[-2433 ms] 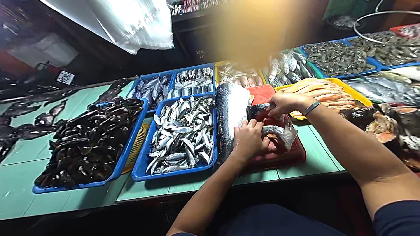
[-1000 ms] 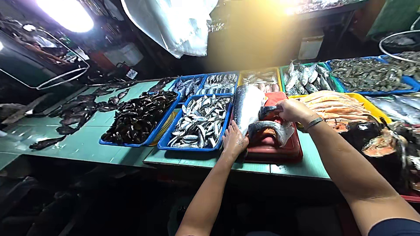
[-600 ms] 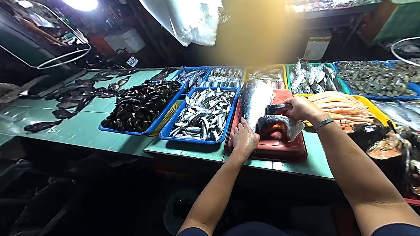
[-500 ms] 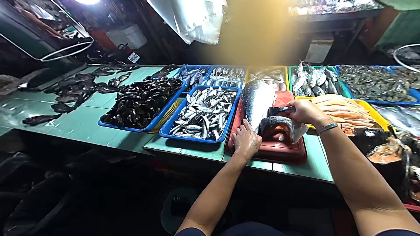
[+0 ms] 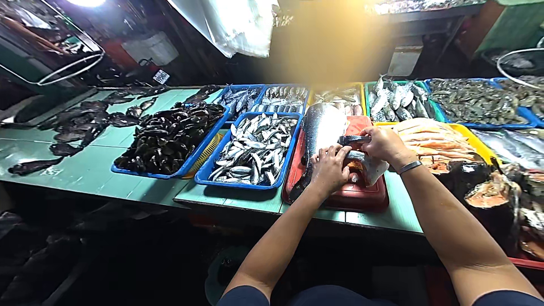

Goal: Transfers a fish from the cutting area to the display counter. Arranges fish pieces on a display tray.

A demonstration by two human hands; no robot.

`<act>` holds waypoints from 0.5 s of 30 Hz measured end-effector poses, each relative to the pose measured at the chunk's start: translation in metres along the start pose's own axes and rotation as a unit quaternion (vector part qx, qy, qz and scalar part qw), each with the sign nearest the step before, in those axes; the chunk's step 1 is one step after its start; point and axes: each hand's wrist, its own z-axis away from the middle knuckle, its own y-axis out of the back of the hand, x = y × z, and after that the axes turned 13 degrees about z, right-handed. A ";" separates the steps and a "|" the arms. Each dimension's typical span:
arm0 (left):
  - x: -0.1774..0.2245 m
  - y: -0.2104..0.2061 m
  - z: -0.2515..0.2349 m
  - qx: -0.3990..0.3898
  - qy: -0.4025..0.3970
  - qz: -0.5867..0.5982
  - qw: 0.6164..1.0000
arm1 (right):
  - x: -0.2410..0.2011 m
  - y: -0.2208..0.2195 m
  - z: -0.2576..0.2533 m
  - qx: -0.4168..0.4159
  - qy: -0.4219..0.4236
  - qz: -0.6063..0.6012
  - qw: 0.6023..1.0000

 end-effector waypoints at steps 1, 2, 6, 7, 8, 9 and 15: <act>-0.003 -0.004 -0.004 -0.008 -0.003 0.010 1.000 | -0.002 -0.001 -0.001 -0.004 0.001 -0.002 1.000; -0.008 -0.008 -0.006 -0.013 -0.003 0.018 1.000 | -0.003 -0.003 -0.002 -0.010 0.003 0.000 1.000; -0.013 -0.008 -0.004 -0.025 -0.003 0.037 0.999 | 0.005 -0.015 0.004 0.016 0.042 -0.006 0.999; -0.012 -0.004 -0.001 -0.022 0.000 0.043 0.999 | 0.008 -0.017 0.009 0.030 0.056 -0.011 0.998; -0.012 0.001 0.005 -0.010 0.008 0.048 0.999 | 0.010 -0.018 0.015 0.047 0.067 -0.011 0.997; -0.014 0.004 0.012 0.013 0.020 0.049 0.998 | 0.011 -0.016 0.016 0.051 0.070 -0.013 0.996; -0.029 0.007 0.037 -0.039 0.239 -0.025 0.970 | 0.017 -0.017 0.006 0.057 0.042 -0.018 0.997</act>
